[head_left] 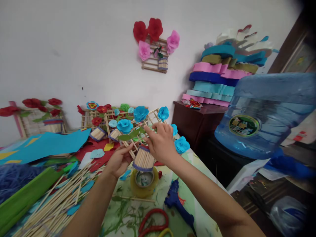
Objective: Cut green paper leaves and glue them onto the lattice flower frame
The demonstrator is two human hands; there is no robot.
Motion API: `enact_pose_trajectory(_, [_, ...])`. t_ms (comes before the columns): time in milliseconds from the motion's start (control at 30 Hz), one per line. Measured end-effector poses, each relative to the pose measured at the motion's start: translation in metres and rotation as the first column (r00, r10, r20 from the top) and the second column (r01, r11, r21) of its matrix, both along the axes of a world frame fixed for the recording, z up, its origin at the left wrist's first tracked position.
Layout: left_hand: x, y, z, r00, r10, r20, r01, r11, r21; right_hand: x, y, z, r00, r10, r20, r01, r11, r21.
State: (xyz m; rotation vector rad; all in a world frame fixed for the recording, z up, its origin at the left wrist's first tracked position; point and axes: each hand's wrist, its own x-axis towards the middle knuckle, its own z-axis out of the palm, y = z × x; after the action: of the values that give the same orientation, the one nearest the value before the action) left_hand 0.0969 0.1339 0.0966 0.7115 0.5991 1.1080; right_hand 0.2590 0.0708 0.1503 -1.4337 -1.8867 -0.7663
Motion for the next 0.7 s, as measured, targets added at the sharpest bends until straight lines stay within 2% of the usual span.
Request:
enact_pose_trajectory(167, [0.003,-0.004,-0.001,0.999,-0.034,0.007,0.034,0.999,0.015,-0.009,0.004,0.004,0.997,-0.001,0.077,0.002,1.000,-0.022])
enact_pose_trajectory(333, [0.000,0.005,-0.004,1.000,-0.010,0.007,0.010,1.000,-0.002,-0.006,-0.003,0.008,0.995,-0.086,-0.041,0.087,0.996,0.009])
enact_pose_trajectory(433, [-0.014,0.024,-0.013,0.999,0.029,0.014,-0.029,1.000,-0.001,-0.003,-0.025,0.007,0.987,-0.095,-0.130,0.101,0.994,0.040])
enact_pose_trajectory(533, [-0.037,0.048,-0.028,0.994,0.062,0.089,-0.066,0.997,0.043,0.000,-0.054,0.000,0.985,-0.059,-0.162,0.067,0.997,0.044])
enact_pose_trajectory(700, [-0.077,0.074,-0.050,0.977,0.171,0.128,-0.179,0.982,0.056,0.005,-0.101,-0.029,0.987,-0.007,-0.162,0.016,0.998,0.057])
